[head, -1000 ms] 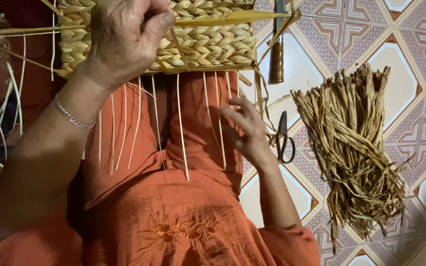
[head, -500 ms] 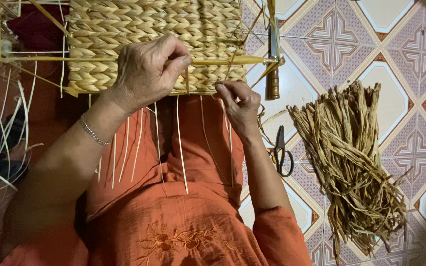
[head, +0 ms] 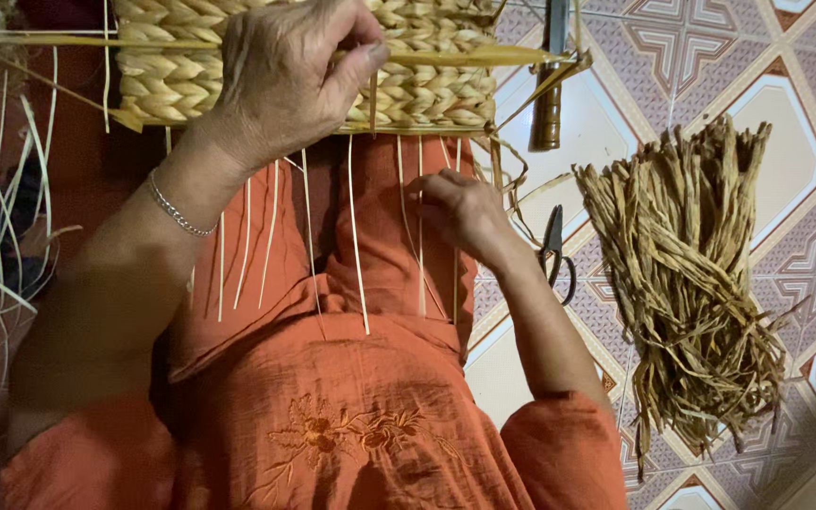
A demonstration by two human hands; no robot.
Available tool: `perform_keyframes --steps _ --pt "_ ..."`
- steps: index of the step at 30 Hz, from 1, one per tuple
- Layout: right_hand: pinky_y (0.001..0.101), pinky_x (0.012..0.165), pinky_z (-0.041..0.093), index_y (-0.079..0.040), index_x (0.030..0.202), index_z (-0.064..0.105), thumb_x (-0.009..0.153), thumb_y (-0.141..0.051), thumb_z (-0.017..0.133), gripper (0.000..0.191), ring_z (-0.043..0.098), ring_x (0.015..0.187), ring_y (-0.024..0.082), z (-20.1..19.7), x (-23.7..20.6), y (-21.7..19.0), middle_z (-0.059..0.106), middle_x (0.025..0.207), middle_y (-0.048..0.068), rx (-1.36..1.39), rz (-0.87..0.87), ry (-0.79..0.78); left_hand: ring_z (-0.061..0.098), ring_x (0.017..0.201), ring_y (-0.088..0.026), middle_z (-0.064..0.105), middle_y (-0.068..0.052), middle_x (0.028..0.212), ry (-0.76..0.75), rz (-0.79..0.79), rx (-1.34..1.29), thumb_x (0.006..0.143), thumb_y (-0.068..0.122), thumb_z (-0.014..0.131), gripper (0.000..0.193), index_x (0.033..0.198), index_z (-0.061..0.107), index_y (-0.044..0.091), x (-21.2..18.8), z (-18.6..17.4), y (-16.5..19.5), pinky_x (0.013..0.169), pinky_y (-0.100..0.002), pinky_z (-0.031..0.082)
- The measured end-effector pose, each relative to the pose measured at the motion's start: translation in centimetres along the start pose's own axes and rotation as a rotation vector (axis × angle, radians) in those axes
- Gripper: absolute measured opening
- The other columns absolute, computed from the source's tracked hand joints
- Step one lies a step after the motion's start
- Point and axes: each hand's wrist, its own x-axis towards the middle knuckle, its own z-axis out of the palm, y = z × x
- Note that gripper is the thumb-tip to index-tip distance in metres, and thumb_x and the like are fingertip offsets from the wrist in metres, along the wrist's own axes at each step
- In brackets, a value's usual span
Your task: The person weaves dried plant fibers into a rectangular basket frame, interlacing strands by hand and trimming excess with scissors. The basket gradually takes shape as the person works on the base and sides.
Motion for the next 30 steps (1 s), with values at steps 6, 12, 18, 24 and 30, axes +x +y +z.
perform_keyframes --steps 6,12,18,24,30 --pt "0.0367 0.063 0.053 -0.011 0.111 0.069 0.091 -0.015 0.08 0.023 0.057 0.075 0.023 2.5 -0.4 -1.1 0.057 0.096 0.011 -0.368 -0.043 0.02 0.065 0.07 -0.015 0.068 0.001 0.082 0.015 0.035 0.015 0.106 0.009 0.068 0.005 0.103 0.064 0.008 0.1 0.2 -0.2 0.069 -0.034 0.051" --pt "0.0349 0.073 0.053 -0.012 0.106 0.074 0.09 -0.013 0.075 0.016 0.062 0.09 0.023 1.2 1.4 -1.2 0.069 0.107 0.01 -0.122 -0.29 0.237 0.069 0.077 -0.017 0.07 -0.001 0.086 0.006 -0.039 -0.026 0.108 0.013 0.071 0.012 0.1 0.064 0.008 0.4 -0.4 0.4 0.064 -0.035 0.05" --pt "0.0316 0.067 0.052 -0.008 0.099 0.078 0.101 -0.015 0.073 0.009 0.063 0.074 0.016 0.1 4.5 -0.9 0.075 0.086 0.004 0.08 -0.003 0.429 0.068 0.073 -0.016 0.068 -0.001 0.088 0.001 -0.05 -0.025 0.108 0.016 0.071 0.012 0.101 0.063 0.009 1.0 -0.5 0.7 0.06 -0.033 0.049" --pt "0.0298 0.067 0.052 -0.005 0.096 0.075 0.098 -0.011 0.074 0.006 0.064 0.073 0.014 0.0 6.4 -1.7 0.074 0.085 0.005 0.175 0.009 0.499 0.067 0.07 -0.015 0.07 -0.001 0.087 0.002 -0.058 -0.014 0.109 0.017 0.071 0.012 0.104 0.063 0.01 1.4 -0.5 0.7 0.055 -0.031 0.047" --pt "0.0341 0.066 0.046 -0.009 0.09 0.076 0.096 -0.012 0.078 0.007 0.057 0.067 0.017 -0.6 6.6 -3.0 0.07 0.075 0.002 0.115 -0.026 0.487 0.067 0.072 -0.016 0.072 -0.002 0.091 0.015 -0.025 0.06 0.102 0.023 0.077 0.018 0.108 0.068 0.009 2.5 -1.0 1.9 0.056 -0.031 0.048"
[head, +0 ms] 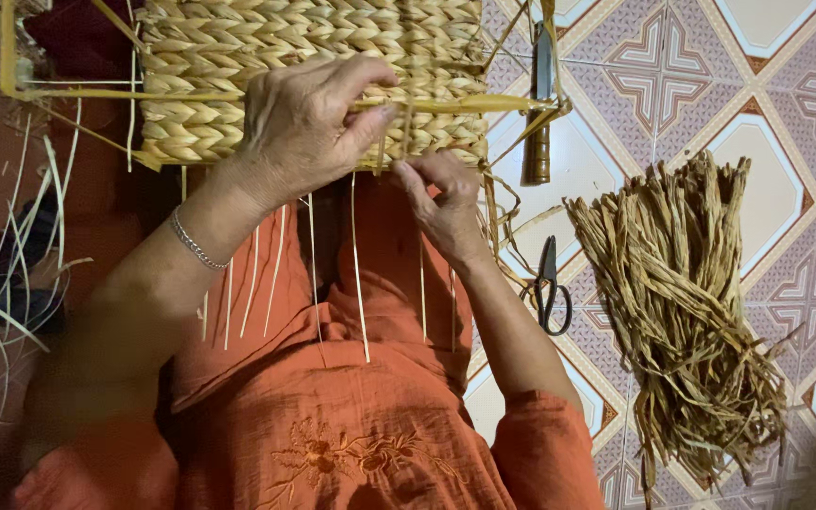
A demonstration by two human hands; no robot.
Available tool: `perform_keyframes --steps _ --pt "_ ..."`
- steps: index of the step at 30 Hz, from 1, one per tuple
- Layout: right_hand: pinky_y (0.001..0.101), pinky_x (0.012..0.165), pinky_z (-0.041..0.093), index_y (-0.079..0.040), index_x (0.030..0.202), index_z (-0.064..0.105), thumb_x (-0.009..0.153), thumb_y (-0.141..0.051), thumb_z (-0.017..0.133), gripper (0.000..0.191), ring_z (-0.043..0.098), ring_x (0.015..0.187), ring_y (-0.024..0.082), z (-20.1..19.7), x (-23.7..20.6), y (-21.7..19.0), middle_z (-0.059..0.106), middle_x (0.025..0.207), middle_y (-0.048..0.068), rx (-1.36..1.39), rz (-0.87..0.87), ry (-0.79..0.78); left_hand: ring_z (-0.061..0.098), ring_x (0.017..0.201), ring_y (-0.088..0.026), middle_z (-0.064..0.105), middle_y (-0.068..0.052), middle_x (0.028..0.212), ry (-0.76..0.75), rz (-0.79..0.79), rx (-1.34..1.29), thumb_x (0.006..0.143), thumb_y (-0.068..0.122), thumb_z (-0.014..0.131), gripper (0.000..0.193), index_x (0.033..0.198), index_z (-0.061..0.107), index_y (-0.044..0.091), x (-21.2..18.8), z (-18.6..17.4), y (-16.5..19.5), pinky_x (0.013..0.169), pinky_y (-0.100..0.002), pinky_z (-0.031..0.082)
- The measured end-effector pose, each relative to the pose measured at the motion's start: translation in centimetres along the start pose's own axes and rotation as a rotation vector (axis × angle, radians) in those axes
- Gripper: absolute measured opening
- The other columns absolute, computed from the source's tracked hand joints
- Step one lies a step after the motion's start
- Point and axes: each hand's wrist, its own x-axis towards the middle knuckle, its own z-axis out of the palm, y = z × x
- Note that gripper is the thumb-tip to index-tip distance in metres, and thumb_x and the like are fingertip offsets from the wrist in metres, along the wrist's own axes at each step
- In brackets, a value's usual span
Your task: The person weaves dried plant fibers into a rectangular basket frame, interlacing strands by hand and trimming excess with scissors. The basket gradually takes shape as the person works on the base and sides.
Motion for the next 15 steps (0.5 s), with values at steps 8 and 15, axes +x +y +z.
perform_keyframes --steps 8,15 --pt "0.0354 0.072 0.049 -0.004 0.103 0.077 0.097 -0.011 0.077 0.01 0.058 0.074 0.02 -0.6 -0.8 -0.2 0.07 0.084 0.008 0.078 0.014 -0.11 0.061 0.066 -0.015 0.069 -0.002 0.069 0.168 0.14 0.214 0.088 0.009 0.079 0.014 0.077 0.071 0.011 0.0 0.9 0.8 0.076 -0.041 0.043" --pt "0.029 0.08 0.06 -0.008 0.113 0.077 0.098 0.001 0.076 0.018 0.073 0.092 0.014 -5.9 -4.6 3.5 0.076 0.099 0.006 0.086 0.228 -0.088 0.061 0.066 -0.011 0.065 -0.003 0.074 0.06 0.092 -0.003 0.102 -0.003 0.064 0.018 0.089 0.071 0.008 -1.7 2.1 -2.3 0.071 -0.03 0.05"
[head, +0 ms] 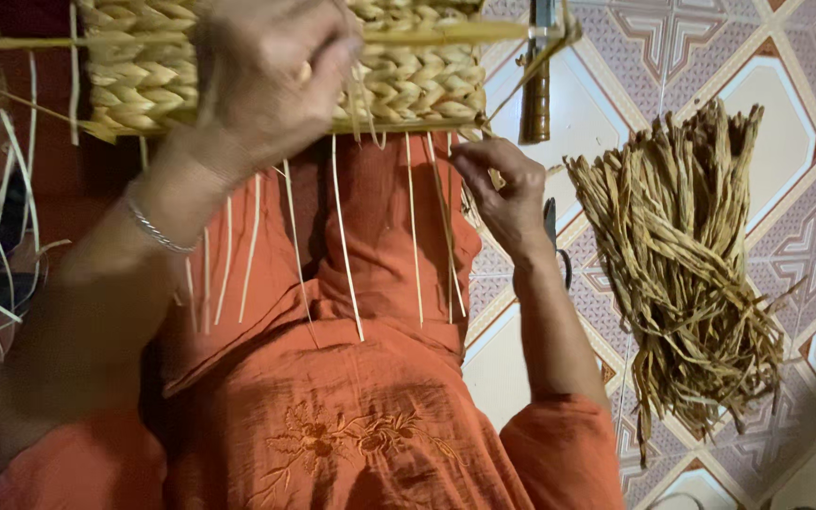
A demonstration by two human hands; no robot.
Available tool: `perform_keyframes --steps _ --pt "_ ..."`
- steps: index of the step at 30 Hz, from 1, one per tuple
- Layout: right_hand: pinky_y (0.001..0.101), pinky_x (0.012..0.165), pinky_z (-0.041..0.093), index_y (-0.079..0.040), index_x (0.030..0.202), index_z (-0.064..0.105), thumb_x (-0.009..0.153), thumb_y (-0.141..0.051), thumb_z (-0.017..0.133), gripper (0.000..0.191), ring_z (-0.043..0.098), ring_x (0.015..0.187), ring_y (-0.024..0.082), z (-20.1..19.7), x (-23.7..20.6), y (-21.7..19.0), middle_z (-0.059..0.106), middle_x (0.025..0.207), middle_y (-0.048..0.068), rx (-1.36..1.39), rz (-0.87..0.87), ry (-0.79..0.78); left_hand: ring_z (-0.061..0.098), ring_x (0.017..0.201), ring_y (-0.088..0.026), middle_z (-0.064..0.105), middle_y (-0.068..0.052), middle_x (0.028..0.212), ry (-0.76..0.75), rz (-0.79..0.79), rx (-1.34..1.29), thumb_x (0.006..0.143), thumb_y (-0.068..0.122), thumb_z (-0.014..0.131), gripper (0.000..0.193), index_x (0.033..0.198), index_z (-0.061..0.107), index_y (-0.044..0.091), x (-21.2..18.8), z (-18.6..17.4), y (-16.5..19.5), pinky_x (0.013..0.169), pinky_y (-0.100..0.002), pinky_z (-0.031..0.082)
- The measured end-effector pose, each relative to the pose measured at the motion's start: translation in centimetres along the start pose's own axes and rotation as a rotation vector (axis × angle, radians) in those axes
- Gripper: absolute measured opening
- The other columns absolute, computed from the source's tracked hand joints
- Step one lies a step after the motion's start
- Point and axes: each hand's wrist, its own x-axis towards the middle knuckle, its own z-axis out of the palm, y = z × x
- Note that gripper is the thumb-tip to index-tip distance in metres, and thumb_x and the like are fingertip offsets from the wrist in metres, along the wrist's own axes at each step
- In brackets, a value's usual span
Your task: The person weaves dried plant fibers into a rectangular basket frame, interlacing strands by hand and trimming excess with scissors. The basket gradually takes shape as the person works on the base and sides.
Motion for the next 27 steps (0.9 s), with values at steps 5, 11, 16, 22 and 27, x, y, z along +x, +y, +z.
perform_keyframes --steps 5,11,16,22,27 --pt "0.0302 0.088 0.06 -0.011 0.115 0.076 0.088 0.004 0.081 0.031 0.071 0.107 0.021 -1.3 -2.5 0.7 0.072 0.116 0.009 -0.282 -0.155 -0.107 0.049 0.05 -0.01 0.054 -0.003 0.06 -0.062 -0.091 -0.153 0.111 -0.006 0.059 0.035 0.077 0.06 0.005 0.4 -1.6 -1.3 0.047 -0.023 0.039" --pt "0.035 0.086 0.062 -0.008 0.117 0.072 0.077 -0.004 0.085 0.042 0.068 0.103 0.026 -0.4 -3.6 -0.5 0.063 0.126 0.017 -0.348 -0.3 -0.099 0.042 0.046 -0.011 0.046 -0.003 0.055 -0.186 -0.204 -0.135 0.117 0.003 0.063 0.042 0.075 0.056 0.003 0.4 -3.9 -0.9 0.043 -0.023 0.031" --pt "0.0375 0.074 0.055 -0.009 0.103 0.071 0.088 -0.006 0.084 0.02 0.068 0.088 0.02 0.2 -2.2 -0.4 0.07 0.115 0.011 -0.31 -0.437 0.059 0.041 0.047 -0.013 0.046 -0.005 0.056 -0.142 -0.16 -0.153 0.116 -0.002 0.065 0.045 0.072 0.055 0.004 0.6 -3.4 -1.1 0.046 -0.025 0.034" --pt "0.0359 0.072 0.054 -0.003 0.102 0.073 0.094 0.003 0.078 0.011 0.068 0.083 0.024 0.9 0.1 -0.9 0.074 0.094 0.01 -0.157 -0.287 0.192 0.046 0.053 -0.008 0.055 0.001 0.058 -0.062 -0.015 0.005 0.105 0.004 0.069 0.031 0.075 0.066 0.01 -0.6 -2.2 -0.7 0.051 -0.025 0.034" --pt "0.0346 0.066 0.052 0.001 0.099 0.073 0.091 -0.003 0.077 0.009 0.066 0.075 0.023 0.6 1.0 -1.2 0.072 0.088 0.012 -0.111 -0.215 0.155 0.047 0.051 -0.006 0.057 0.003 0.058 -0.068 -0.063 -0.013 0.106 0.011 0.067 0.03 0.076 0.068 0.012 -1.0 -1.9 -0.3 0.05 -0.025 0.034"
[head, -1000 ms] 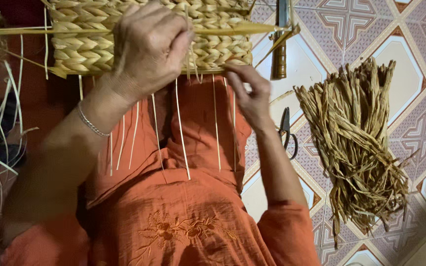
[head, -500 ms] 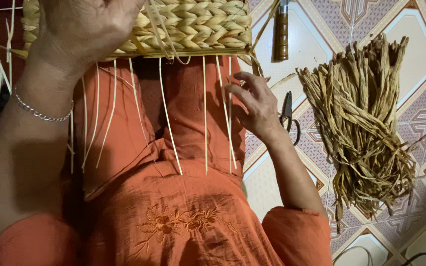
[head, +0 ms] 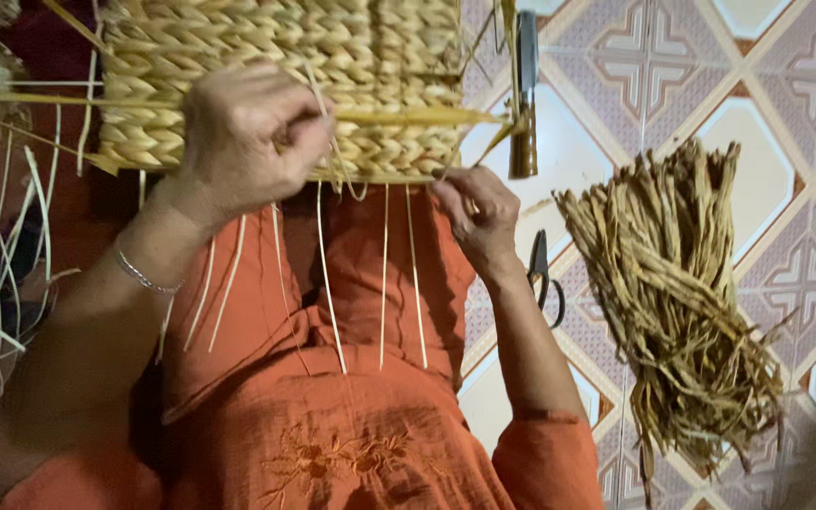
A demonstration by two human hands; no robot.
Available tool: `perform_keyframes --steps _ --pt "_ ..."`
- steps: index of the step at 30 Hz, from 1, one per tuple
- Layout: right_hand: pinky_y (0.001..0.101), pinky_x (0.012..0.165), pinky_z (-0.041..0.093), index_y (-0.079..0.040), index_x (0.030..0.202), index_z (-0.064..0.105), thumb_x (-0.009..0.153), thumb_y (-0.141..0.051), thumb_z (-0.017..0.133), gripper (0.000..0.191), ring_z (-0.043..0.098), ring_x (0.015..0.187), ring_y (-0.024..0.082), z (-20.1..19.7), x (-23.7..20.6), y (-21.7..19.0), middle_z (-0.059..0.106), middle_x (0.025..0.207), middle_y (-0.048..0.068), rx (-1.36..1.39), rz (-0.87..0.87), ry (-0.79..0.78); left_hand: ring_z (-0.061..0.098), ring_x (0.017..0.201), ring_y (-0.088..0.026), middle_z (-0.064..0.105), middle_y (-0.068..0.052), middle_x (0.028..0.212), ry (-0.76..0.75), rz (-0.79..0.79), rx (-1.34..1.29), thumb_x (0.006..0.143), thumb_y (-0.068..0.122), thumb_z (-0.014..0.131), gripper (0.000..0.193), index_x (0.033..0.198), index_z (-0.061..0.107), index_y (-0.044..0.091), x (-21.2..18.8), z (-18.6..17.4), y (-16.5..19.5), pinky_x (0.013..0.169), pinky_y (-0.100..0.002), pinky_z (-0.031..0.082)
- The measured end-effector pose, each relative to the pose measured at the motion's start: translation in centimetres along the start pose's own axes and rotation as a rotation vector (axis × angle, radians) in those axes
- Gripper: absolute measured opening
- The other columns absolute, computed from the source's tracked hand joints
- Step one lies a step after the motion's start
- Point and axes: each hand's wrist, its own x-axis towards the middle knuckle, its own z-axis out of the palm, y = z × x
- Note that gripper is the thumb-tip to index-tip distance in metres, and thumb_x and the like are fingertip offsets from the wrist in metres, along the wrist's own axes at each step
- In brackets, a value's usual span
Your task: The person weaves dried plant fibers into a rectangular basket frame, interlacing strands by hand and trimming excess with scissors. The basket gradually takes shape as the person works on the base and sides.
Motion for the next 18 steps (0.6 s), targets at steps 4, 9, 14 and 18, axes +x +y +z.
perform_keyframes --steps 4,9,14,18 --pt "0.0313 0.072 0.058 0.0 0.1 0.071 0.111 -0.016 0.055 0.026 0.071 0.081 0.018 -1.7 -0.2 0.3 0.073 0.091 0.01 0.193 -0.04 0.15 0.046 0.051 -0.009 0.061 0.001 0.062 -0.039 -0.028 -0.019 0.103 0.024 0.062 0.026 0.082 0.072 0.012 0.7 -0.5 0.3 0.049 -0.03 0.032" --pt "0.0323 0.073 0.056 0.0 0.101 0.064 0.121 -0.038 0.045 0.046 0.065 0.075 0.018 -4.6 2.9 1.5 0.067 0.094 0.014 0.245 0.196 0.447 0.053 0.062 -0.008 0.068 -0.002 0.075 0.036 0.043 -0.079 0.107 0.061 0.051 0.056 0.097 0.075 0.011 0.9 -1.3 1.2 0.055 -0.032 0.034" --pt "0.034 0.083 0.062 0.001 0.138 0.058 0.111 -0.036 0.048 0.047 0.071 0.086 0.017 -5.1 7.3 0.2 0.074 0.101 0.014 0.639 0.419 0.164 0.049 0.056 -0.011 0.066 -0.003 0.069 0.024 0.039 -0.093 0.101 0.069 0.043 0.071 0.098 0.077 0.007 -0.5 -1.8 3.1 0.053 -0.032 0.033" --pt "0.0339 0.067 0.056 0.002 0.145 0.055 0.108 -0.021 0.058 0.044 0.066 0.073 0.017 -4.3 6.8 -2.5 0.067 0.087 0.012 0.747 0.456 0.019 0.048 0.06 -0.013 0.065 -0.006 0.072 0.047 0.099 -0.116 0.098 0.072 0.034 0.079 0.101 0.075 0.005 -2.8 -2.4 4.7 0.056 -0.032 0.033"
